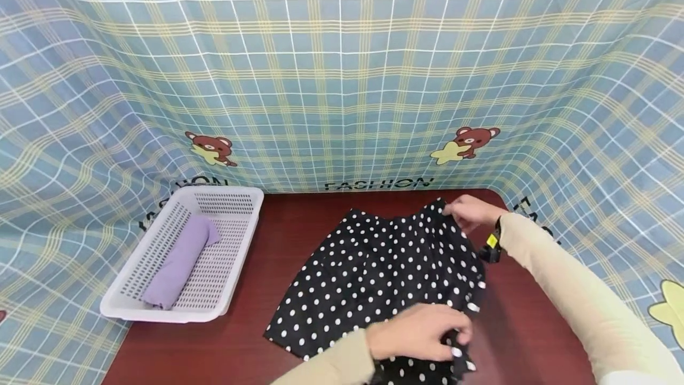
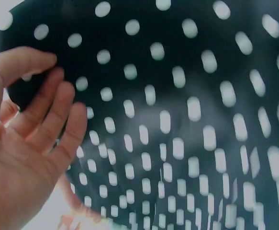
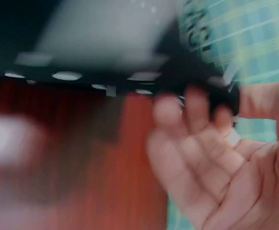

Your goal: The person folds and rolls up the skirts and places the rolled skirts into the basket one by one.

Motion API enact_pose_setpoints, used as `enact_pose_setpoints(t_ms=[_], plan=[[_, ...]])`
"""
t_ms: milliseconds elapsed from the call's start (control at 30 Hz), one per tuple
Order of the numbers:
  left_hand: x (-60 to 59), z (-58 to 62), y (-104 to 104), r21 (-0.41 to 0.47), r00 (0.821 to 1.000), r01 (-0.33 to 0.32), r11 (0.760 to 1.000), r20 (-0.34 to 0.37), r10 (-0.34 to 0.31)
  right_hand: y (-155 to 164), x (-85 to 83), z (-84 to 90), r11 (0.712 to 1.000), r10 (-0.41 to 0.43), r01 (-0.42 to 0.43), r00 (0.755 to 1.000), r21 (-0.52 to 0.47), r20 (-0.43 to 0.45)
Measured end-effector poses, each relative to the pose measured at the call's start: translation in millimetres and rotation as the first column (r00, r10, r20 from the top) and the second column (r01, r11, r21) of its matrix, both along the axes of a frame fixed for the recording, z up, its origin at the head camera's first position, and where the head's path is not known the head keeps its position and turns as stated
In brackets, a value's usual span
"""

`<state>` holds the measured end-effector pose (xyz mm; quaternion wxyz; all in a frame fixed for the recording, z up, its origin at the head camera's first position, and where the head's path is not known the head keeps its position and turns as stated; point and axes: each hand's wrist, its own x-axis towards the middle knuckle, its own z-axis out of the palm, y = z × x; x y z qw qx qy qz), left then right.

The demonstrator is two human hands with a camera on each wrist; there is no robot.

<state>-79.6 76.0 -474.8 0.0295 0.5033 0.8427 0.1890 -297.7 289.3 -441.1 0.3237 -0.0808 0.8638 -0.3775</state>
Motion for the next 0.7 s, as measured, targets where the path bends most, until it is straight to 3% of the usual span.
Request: enact_pose_setpoints(t_ms=[100,200,267,333,433,500,533,600,667,700], plan=[[-0.7,16.9,-64.2,0.138,0.999,-0.048,0.989,0.005,0.048,-27.1,-1.1,15.2,0.978,-0.095,0.106,0.993,-0.18,0.067],[3.1,20.9,-129.7,0.271,0.987,-0.16,0.949,0.063,0.148,-61.0,-0.3,16.2,0.923,-0.16,0.175,0.984,-0.341,0.072],[6.9,13.8,-172.4,0.318,0.964,-0.264,0.91,0.107,0.242,-89.1,-3.5,5.9,0.892,-0.174,0.185,0.983,-0.412,0.063],[10.2,-2.4,-209.7,0.327,0.93,-0.368,0.87,0.135,0.342,-114.3,-6.9,-12.3,0.867,-0.154,0.159,0.987,-0.472,0.049],[16.4,-31.7,-249.9,0.28,0.835,-0.55,0.787,0.175,0.521,-142.1,-7.6,-44.7,0.845,-0.11,0.087,0.994,-0.528,-0.012],[22.9,-49.6,-263.8,0.235,0.76,-0.65,0.723,0.178,0.625,-151.3,-3.9,-63.3,0.879,-0.064,-0.019,0.986,-0.477,-0.157],[26.9,-57.0,-266.5,0.211,0.716,-0.698,0.684,0.19,0.672,-153.2,-2.0,-71.3,0.903,-0.038,-0.072,0.969,-0.424,-0.246],[35.3,-67.7,-265.3,0.168,0.64,-0.768,0.618,0.181,0.747,-152.5,2.2,-82.8,0.947,0.019,-0.153,0.905,-0.284,-0.424],[40.9,-73.6,-257.1,0.14,0.56,-0.828,0.542,0.187,0.807,-148.0,4.4,-90.9,0.977,0.063,-0.168,0.819,-0.133,-0.57],[41.8,-75.5,-252.0,0.123,0.518,-0.855,0.503,0.189,0.834,-144.7,4.4,-94.8,0.984,0.068,-0.154,0.787,-0.088,-0.613]])
